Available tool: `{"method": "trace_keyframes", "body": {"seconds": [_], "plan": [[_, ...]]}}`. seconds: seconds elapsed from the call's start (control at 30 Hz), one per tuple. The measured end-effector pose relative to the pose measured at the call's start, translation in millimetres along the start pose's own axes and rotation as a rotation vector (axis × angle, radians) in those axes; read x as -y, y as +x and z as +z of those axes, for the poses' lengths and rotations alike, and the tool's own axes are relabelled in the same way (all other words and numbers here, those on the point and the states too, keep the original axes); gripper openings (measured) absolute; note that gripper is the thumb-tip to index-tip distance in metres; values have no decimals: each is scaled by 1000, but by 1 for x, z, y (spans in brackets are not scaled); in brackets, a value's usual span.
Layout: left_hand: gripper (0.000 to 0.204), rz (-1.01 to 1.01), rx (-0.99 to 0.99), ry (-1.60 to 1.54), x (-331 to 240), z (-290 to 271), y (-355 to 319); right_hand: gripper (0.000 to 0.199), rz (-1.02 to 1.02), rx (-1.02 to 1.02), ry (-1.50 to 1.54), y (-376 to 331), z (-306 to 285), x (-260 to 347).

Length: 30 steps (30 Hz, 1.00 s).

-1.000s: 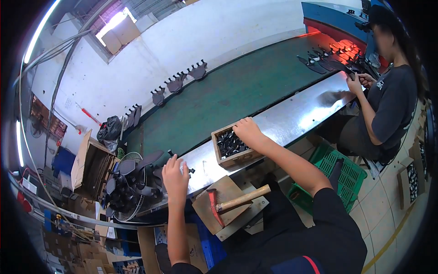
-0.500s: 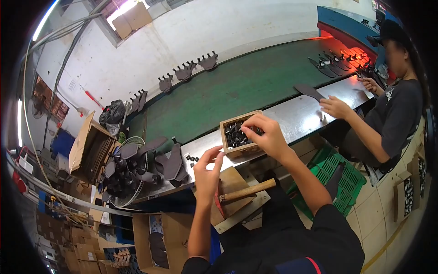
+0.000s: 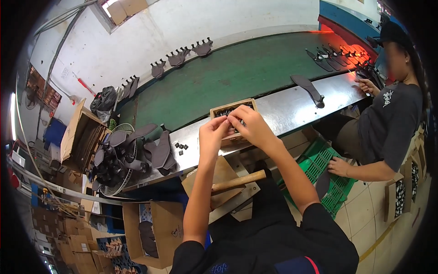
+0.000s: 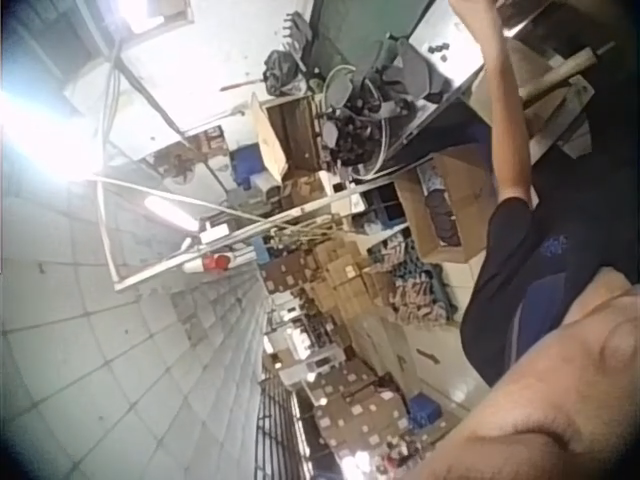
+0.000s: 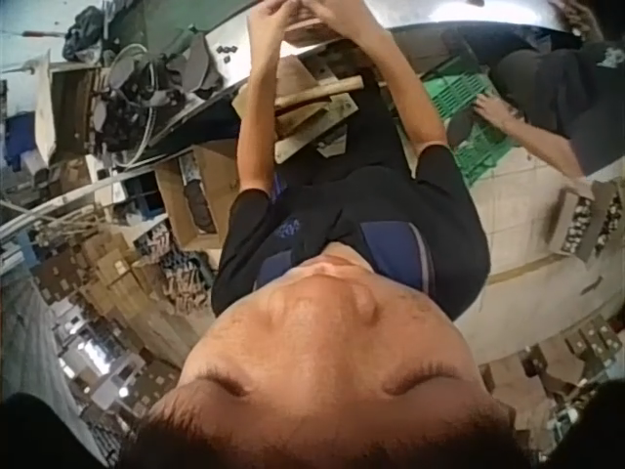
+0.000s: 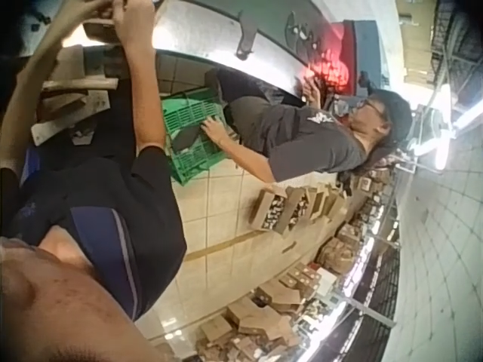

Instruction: Manually assemble and hammer components of a shoe sole.

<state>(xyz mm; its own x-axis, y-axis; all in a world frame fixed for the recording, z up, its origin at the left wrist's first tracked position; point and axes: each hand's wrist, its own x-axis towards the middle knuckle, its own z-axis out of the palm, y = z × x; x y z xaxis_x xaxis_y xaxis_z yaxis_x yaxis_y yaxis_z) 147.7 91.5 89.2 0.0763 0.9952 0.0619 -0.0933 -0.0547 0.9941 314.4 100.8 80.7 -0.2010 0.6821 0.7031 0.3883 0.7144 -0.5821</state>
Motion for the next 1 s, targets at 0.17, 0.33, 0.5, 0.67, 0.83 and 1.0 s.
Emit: {"method": "trace_keyframes", "body": {"seconds": [0.17,0.33,0.5,0.67,0.83,1.0], "plan": [[26,59,-107,93,8,-23,1,18,140,-126,-40,-14,-5,6],[25,121,-27,-32,-39,-4,-46,24,325,-246,45,-18,-35,11],[26,224,52,-143,-73,19,-94,47,729,-433,-1146,-47,-129,-167],[27,190,33,-168,-86,26,-128,34,562,-481,-926,-96,-179,-254],[21,160,147,-134,-65,4,-142,18,798,-440,-934,-108,-236,-271],[13,331,42,337,-72,-9,-148,30,44,-381,-1016,-13,-175,-126]]}}
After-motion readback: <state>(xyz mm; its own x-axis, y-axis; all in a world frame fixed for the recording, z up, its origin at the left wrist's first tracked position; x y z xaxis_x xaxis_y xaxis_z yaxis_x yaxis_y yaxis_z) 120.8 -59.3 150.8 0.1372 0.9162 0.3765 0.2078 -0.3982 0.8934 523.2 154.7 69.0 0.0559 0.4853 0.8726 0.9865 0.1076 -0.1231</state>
